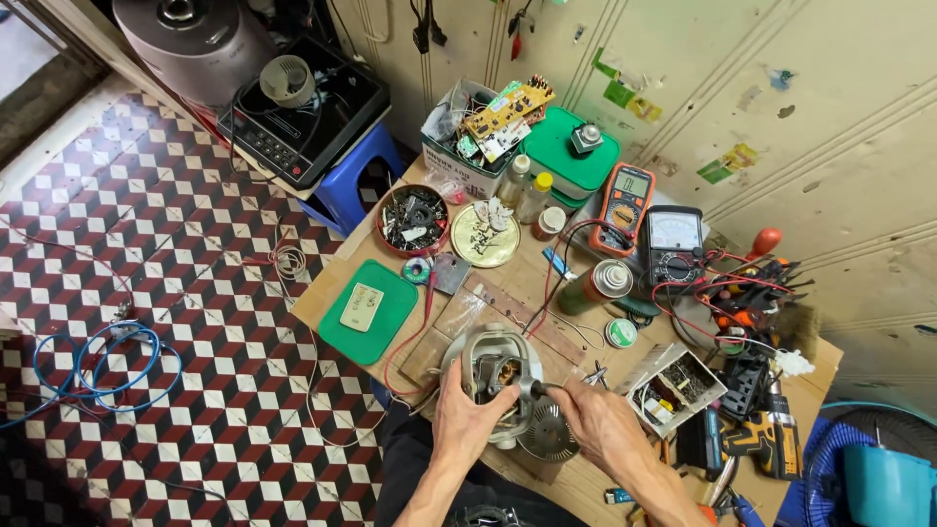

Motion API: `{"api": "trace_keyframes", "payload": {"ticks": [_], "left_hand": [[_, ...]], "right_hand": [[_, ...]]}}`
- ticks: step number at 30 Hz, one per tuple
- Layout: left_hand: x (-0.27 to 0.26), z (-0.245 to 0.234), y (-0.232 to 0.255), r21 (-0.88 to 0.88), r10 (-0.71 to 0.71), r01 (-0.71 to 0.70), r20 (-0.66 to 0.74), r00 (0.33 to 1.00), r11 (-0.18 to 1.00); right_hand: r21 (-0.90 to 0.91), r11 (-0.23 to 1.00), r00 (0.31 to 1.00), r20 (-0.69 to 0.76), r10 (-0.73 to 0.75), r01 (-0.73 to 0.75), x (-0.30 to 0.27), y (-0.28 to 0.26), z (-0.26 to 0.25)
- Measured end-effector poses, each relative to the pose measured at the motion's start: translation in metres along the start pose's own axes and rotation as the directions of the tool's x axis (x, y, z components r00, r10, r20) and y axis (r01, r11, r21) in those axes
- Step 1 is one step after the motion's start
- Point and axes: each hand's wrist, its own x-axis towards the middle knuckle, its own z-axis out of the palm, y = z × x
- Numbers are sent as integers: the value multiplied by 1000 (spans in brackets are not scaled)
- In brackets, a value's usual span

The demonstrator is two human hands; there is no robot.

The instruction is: The recorder is repairing an electric motor and testing components on a cluttered workbench.

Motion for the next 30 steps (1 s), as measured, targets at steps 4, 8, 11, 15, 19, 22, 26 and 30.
{"api": "trace_keyframes", "payload": {"ticks": [4,8,11,15,19,22,26,30], "left_hand": [[-1,-6,6,19,-7,6,55,998,1000],[-1,-9,6,-1,23,-23,66,998,1000],[0,-7,5,-28,12,-10,75,997,1000],[3,-7,-7,-116,-22,33,96,995,993],[8,-11,-23,-242,-15,59,178,984,968],[12,-10,-37,-347,2,85,244,970,934],[18,-13,-49,-383,-1,114,282,959,917],[19,-17,-50,-424,6,152,348,938,893]], "right_hand": [[166,984,997,-12,70,-67,1,13,12],[264,906,939,187,287,-330,2,2,-1],[130,976,983,93,161,-172,-4,-1,0],[-100,977,974,-111,-199,188,-12,-4,8],[-136,948,936,-174,-307,286,-22,-16,11],[-58,932,900,-245,-360,357,-27,-22,15],[42,915,878,-301,-371,401,-32,-36,18],[107,898,858,-361,-366,428,-34,-48,18]]}}
